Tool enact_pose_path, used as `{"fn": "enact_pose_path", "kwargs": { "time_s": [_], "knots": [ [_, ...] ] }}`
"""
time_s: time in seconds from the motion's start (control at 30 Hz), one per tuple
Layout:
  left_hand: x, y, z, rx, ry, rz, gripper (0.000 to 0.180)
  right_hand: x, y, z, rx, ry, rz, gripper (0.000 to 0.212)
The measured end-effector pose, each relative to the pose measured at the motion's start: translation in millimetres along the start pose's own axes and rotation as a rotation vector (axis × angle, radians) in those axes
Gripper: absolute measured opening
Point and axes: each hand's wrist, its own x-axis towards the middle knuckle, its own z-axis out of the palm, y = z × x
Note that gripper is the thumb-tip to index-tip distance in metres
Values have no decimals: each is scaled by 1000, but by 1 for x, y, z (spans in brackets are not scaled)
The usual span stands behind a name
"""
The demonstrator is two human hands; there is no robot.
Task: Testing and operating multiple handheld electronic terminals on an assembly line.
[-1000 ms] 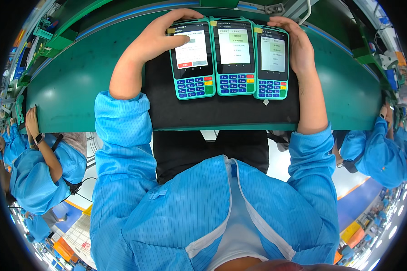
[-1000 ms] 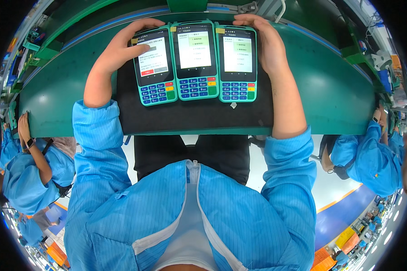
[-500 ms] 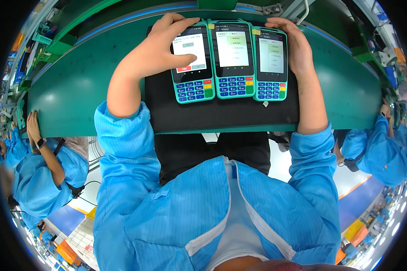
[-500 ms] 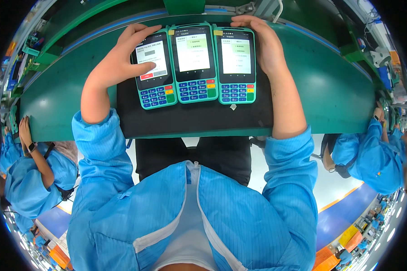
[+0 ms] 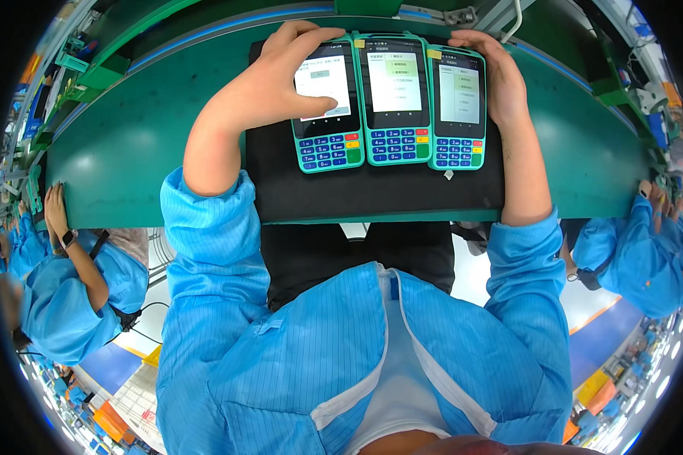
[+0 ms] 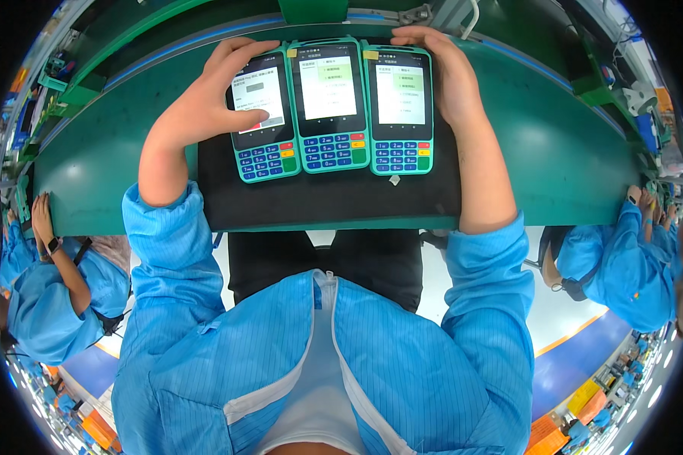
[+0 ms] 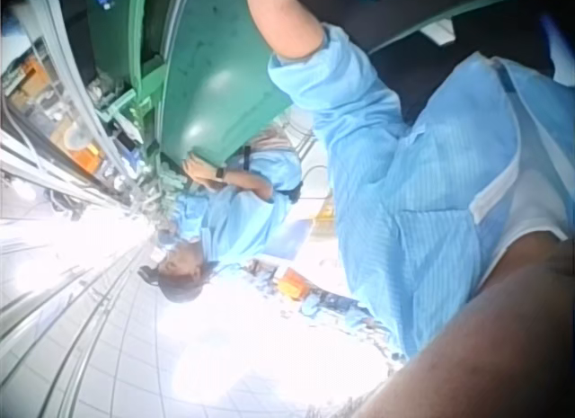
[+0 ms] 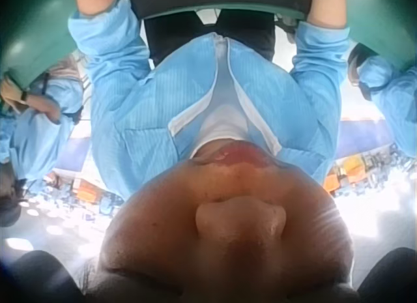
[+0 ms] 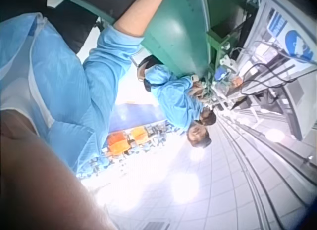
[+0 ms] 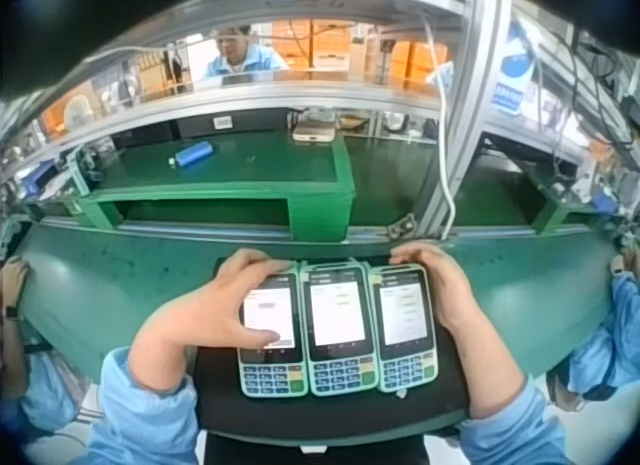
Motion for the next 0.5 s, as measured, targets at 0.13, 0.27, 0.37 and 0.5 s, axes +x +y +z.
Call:
{"fn": "enact_pose_path", "kwargs": {
  "time_s": [0.13,0.27,0.37,0.5],
  "knots": [
    [-1,-5,3,23,17,35,79,-1,1,1,-1,-2,1,45],
    [-1,-3,1,44,5,52,80,-1,-1,2,-9,6,-4,46],
    [0,-5,1,51,3,60,81,-1,-1,3,-9,7,-1,45],
    [1,-3,1,44,-8,51,81,-1,0,1,-19,15,1,46]
  ]
}}
